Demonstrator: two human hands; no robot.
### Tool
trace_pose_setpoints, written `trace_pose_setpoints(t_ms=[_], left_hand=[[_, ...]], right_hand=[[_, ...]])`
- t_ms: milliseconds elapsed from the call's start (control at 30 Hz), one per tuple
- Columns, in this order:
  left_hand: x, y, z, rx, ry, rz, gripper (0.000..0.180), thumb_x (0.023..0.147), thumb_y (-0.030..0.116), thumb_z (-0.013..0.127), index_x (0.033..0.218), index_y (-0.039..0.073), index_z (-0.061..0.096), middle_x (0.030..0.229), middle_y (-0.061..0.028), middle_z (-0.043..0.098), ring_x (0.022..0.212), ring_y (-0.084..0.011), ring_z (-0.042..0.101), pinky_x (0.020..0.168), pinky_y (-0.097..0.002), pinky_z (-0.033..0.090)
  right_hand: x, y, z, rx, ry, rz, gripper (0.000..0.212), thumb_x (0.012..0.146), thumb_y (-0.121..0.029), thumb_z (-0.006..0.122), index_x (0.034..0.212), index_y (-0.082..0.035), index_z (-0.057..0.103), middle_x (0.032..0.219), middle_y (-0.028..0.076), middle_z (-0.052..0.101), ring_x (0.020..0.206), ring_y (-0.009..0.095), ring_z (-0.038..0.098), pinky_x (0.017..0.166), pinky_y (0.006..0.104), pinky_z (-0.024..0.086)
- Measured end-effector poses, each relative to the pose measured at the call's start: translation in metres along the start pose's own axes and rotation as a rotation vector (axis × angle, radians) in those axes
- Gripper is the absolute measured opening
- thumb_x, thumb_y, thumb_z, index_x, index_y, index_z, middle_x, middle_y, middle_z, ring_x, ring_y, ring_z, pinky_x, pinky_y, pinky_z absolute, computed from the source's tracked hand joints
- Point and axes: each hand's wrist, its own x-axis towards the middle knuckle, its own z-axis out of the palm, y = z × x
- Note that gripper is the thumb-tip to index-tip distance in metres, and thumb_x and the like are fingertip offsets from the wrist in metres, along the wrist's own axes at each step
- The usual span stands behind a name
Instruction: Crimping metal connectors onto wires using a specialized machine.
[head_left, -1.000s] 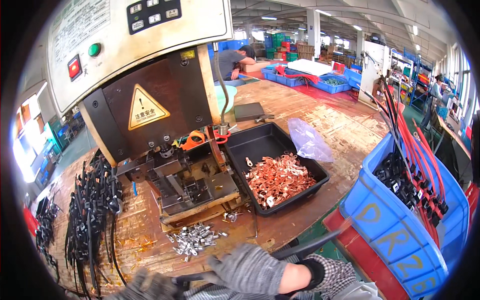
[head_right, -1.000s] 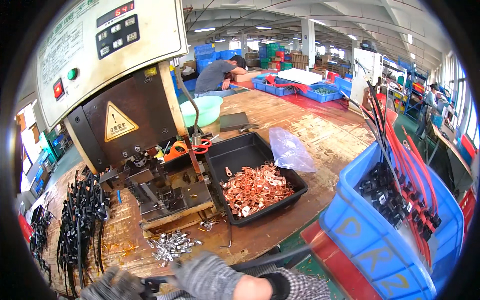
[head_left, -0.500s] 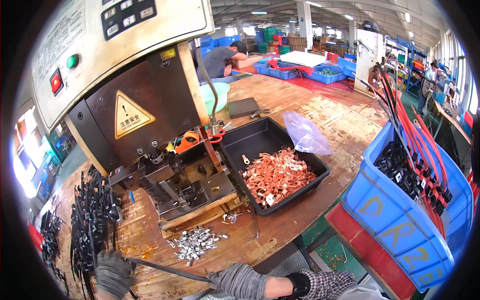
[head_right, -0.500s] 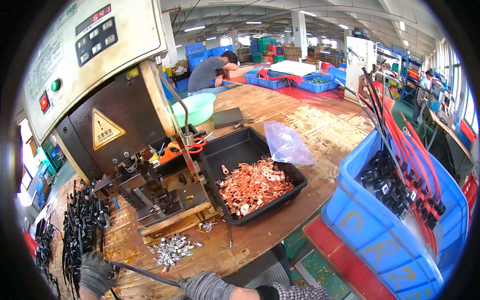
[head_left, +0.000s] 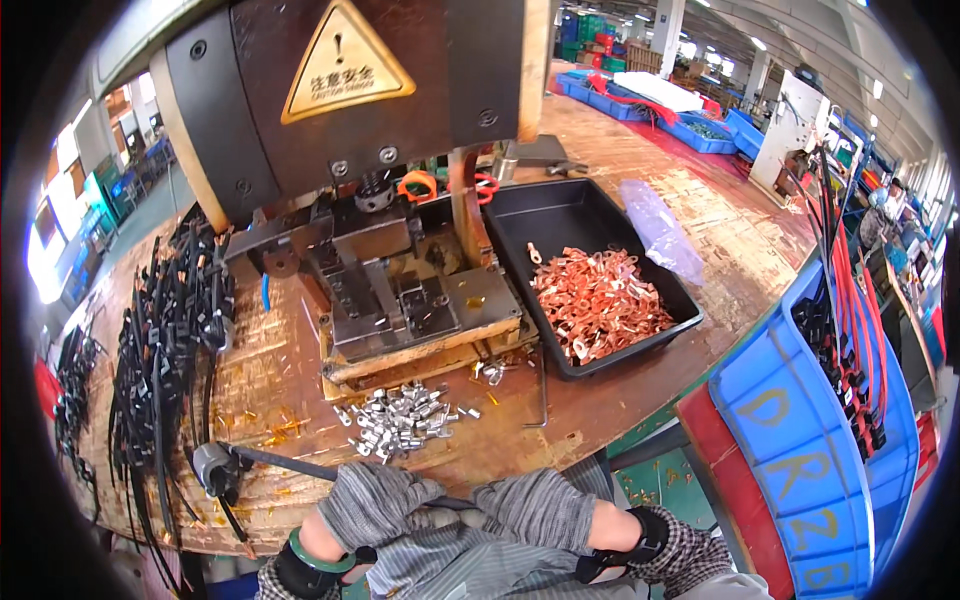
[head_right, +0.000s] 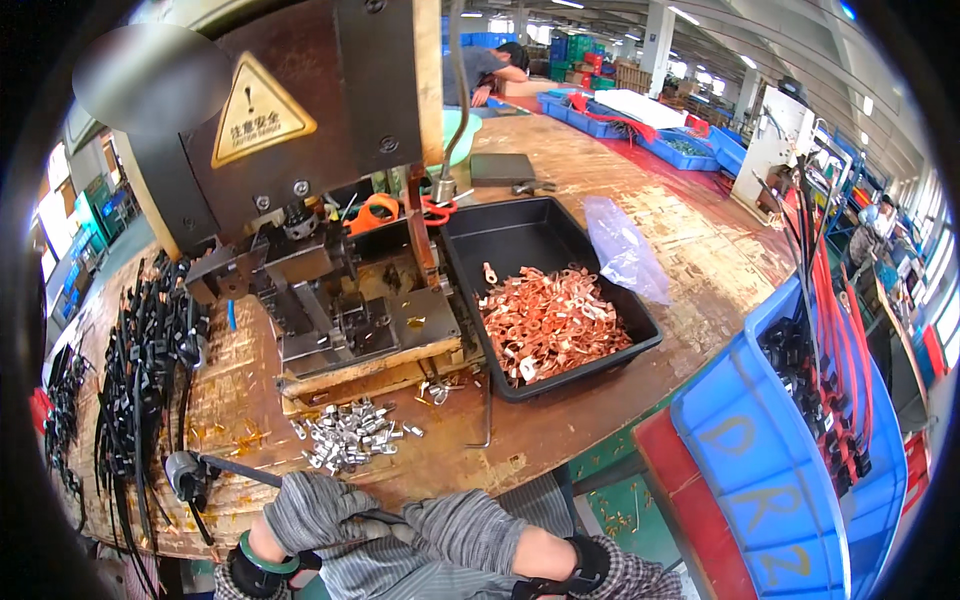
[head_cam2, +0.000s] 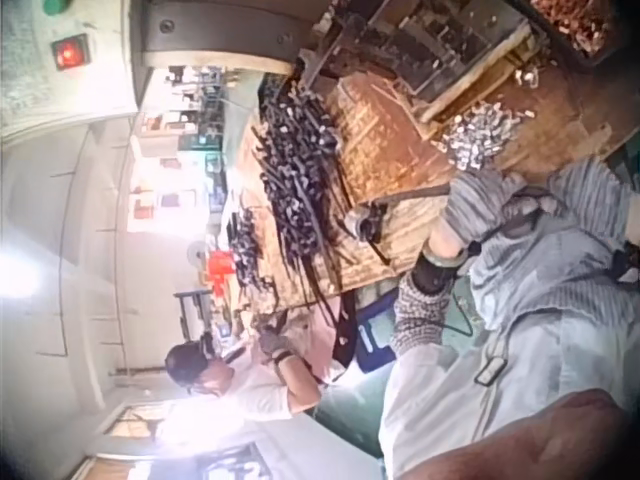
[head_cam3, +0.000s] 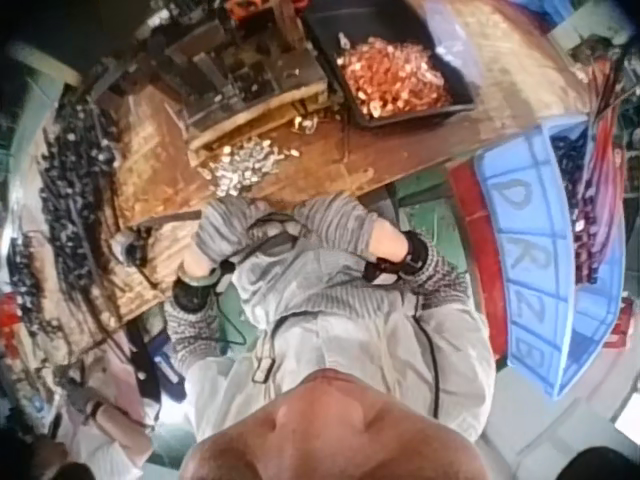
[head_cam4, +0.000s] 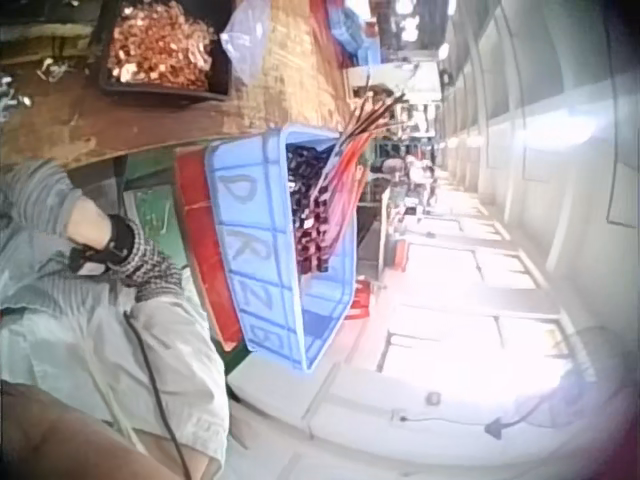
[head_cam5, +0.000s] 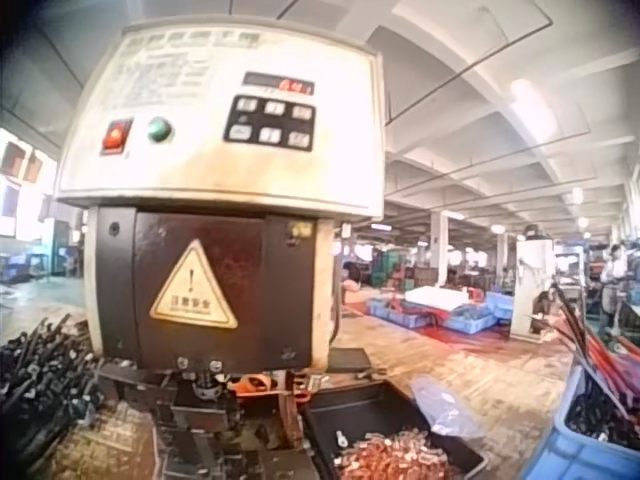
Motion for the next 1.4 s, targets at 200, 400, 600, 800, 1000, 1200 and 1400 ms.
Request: trace_pose_setpoints(t_ms=[200, 400, 600, 800, 1000, 1200, 1400], left_hand=[[0.002, -0.004, 0.003, 0.053, 0.174, -0.047, 0.028, 0.072, 0.038, 0.067, 0.085, 0.014, 0.064, 0.064, -0.0036, 0.058, 0.053, -0.0213, 0.056, 0.046, -0.0333, 0.04], [0.004, -0.008, 0.008, 0.09, 0.348, -0.049, 0.028, 0.074, 0.042, 0.061, 0.08, 0.015, 0.064, 0.062, -0.0028, 0.057, 0.051, -0.02, 0.054, 0.041, -0.0326, 0.038], [0.024, 0.02, -0.005, -0.016, 0.178, -0.031, 0.023, 0.08, 0.03, 0.055, 0.092, 0.011, 0.06, 0.071, -0.0033, 0.057, 0.059, -0.0214, 0.057, 0.045, -0.0351, 0.042], [0.022, 0.024, 0.0, 0.098, 0.121, 0.071, 0.033, 0.079, 0.026, 0.05, 0.109, 0.013, 0.053, 0.069, -0.0013, 0.053, 0.054, -0.0175, 0.054, 0.036, -0.0324, 0.037], [0.02, 0.032, -0.004, 0.184, 0.109, 0.045, 0.034, 0.078, 0.024, 0.05, 0.111, 0.017, 0.055, 0.068, -0.0003, 0.051, 0.055, -0.0164, 0.053, 0.037, -0.0297, 0.036], [0.034, 0.038, 0.002, 0.26, 0.147, 0.02, 0.035, 0.074, 0.018, 0.053, 0.108, 0.021, 0.058, 0.066, -0.0006, 0.049, 0.054, -0.0179, 0.05, 0.036, -0.0322, 0.034], [0.044, 0.035, 0.005, 0.328, 0.114, -0.072, 0.039, 0.075, 0.021, 0.051, 0.114, 0.021, 0.055, 0.059, -0.0024, 0.045, 0.048, -0.0177, 0.049, 0.035, -0.0333, 0.033]], right_hand=[[0.009, -0.017, -0.014, 0.322, 0.182, 0.303, 0.034, 0.089, -0.032, 0.048, 0.069, -0.005, 0.052, 0.059, 0.01, 0.052, 0.051, 0.021, 0.053, 0.044, 0.0332, 0.04], [0.01, -0.018, 0.002, 2.161, 0.293, 0.618, 0.037, 0.092, -0.037, 0.048, 0.073, -0.005, 0.052, 0.055, 0.0, 0.046, 0.046, 0.01, 0.042, 0.045, 0.0238, 0.034], [0.012, -0.023, -0.013, 1.268, 0.327, 0.556, 0.036, 0.094, -0.032, 0.043, 0.083, -0.003, 0.06, 0.06, 0.002, 0.054, 0.054, 0.012, 0.047, 0.055, 0.0242, 0.04], [-0.02, 0.014, -0.022, 0.654, 0.395, 0.492, 0.017, 0.077, -0.015, 0.063, 0.09, -0.004, 0.061, 0.07, 0.01, 0.061, 0.07, 0.023, 0.059, 0.059, 0.0317, 0.046], [-0.005, 0.106, -0.077, -0.396, 0.639, 0.583, 0.016, 0.078, -0.022, 0.063, 0.087, -0.009, 0.059, 0.081, 0.011, 0.06, 0.078, 0.028, 0.058, 0.068, 0.0383, 0.047], [0.027, 0.147, -0.106, -0.262, -0.036, 0.76, 0.03, 0.071, -0.026, 0.064, 0.095, -0.009, 0.061, 0.091, 0.012, 0.061, 0.089, 0.029, 0.059, 0.075, 0.0404, 0.048], [0.032, 0.159, -0.086, -0.355, 0.087, 0.686, 0.024, 0.069, -0.02, 0.063, 0.091, -0.011, 0.062, 0.089, 0.013, 0.061, 0.088, 0.03, 0.059, 0.074, 0.042, 0.048]])
